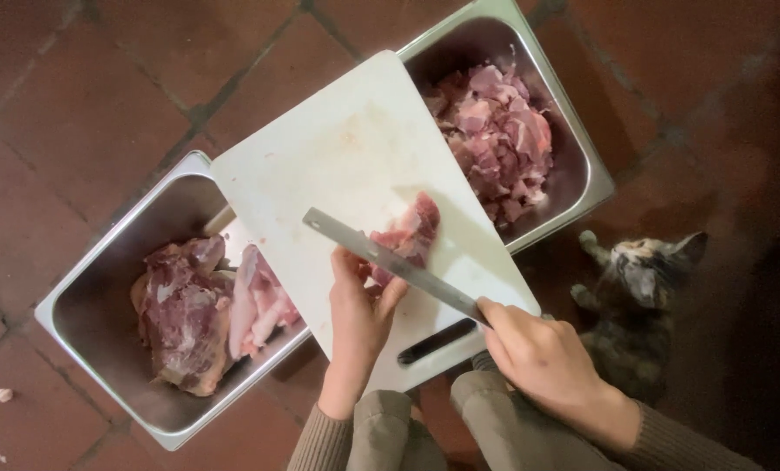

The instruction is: Slicing raw meat into smaller pieces on a cutting board using a knife

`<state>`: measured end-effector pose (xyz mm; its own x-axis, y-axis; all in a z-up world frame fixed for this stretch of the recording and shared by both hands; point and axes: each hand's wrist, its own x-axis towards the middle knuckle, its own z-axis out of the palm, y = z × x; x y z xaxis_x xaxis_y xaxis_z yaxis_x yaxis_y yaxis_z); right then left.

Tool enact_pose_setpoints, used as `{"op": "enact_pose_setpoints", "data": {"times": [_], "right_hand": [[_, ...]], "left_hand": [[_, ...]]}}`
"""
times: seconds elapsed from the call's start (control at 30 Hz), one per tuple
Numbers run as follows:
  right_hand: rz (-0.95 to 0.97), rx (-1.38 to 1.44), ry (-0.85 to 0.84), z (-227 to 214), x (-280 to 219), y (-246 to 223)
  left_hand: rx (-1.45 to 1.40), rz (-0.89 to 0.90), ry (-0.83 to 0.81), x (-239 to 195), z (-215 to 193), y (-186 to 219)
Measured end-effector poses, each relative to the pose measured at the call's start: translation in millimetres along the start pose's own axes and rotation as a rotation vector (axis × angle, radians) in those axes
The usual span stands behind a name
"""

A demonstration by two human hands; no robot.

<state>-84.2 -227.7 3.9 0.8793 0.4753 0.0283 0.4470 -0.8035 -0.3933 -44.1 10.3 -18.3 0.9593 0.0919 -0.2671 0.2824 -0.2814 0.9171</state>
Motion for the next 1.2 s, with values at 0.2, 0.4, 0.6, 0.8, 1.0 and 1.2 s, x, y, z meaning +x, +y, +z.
{"op": "enact_pose_setpoints", "data": {"times": [0.2, 0.4, 0.6, 0.8, 1.0, 1.2], "right_hand": [[0.043, -0.01, 0.016, 3, -5, 1], [0.048, -0.028, 0.048, 19, -13, 8], [0.113, -0.096, 0.02, 20, -13, 5], [0.175, -0.065, -0.046, 34, -15, 7], [0.088, -0.181, -0.021, 30, 17, -5], [0.113, -0.069, -0.165, 20, 30, -6]], "left_hand": [[0.051, -0.075, -0.049, -2, 12, 10], [0.02, -0.184, -0.052, -2, 25, 11], [0.154, -0.184, -0.034, 4, 30, 20], [0.114, 0.092, 0.043, 15, 34, 18], [0.071, 0.082, 0.109, 10, 44, 13], [0.077, 0.035, 0.126, 9, 47, -9]]}}
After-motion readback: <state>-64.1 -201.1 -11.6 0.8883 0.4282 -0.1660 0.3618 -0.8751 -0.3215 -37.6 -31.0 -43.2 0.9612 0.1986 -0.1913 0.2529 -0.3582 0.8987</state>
